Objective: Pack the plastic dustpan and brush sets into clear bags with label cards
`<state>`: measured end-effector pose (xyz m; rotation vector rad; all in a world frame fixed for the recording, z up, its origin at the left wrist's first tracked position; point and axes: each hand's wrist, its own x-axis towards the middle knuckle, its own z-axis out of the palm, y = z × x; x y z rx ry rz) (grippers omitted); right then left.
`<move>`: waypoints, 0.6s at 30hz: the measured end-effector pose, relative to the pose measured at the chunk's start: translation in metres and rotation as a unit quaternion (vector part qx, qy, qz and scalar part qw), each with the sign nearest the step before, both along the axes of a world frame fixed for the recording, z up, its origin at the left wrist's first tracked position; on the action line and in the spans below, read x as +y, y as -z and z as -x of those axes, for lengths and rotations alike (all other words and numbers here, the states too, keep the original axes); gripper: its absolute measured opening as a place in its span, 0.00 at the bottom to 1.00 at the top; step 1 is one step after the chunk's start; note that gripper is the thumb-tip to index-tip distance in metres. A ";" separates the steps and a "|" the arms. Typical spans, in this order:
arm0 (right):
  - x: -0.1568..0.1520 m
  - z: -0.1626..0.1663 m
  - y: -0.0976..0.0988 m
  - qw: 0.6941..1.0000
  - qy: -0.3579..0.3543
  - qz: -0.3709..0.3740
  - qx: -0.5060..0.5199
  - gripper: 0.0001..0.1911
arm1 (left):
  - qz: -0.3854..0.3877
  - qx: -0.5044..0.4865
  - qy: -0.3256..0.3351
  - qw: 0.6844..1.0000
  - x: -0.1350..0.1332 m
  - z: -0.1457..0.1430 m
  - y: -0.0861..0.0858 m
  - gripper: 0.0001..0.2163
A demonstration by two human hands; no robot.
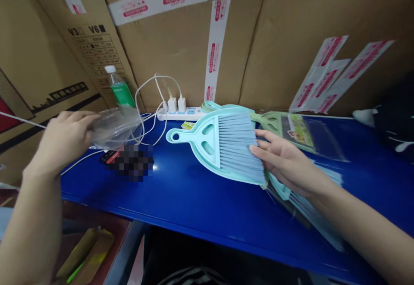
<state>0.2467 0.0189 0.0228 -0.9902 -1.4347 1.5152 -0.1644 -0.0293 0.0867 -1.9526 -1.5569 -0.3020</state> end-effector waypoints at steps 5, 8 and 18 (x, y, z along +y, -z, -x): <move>0.004 -0.007 0.004 0.999 -0.041 -0.017 -0.031 0.41 | 0.157 -0.048 0.174 0.971 0.010 -0.107 0.012 0.28; 0.008 -0.016 0.003 0.991 -0.044 -0.078 -0.102 0.37 | 0.190 -0.024 0.214 0.958 0.024 -0.141 0.026 0.22; -0.028 -0.009 -0.011 0.747 0.012 -0.559 -0.360 0.13 | 0.068 0.003 0.240 0.968 0.026 -0.175 0.037 0.20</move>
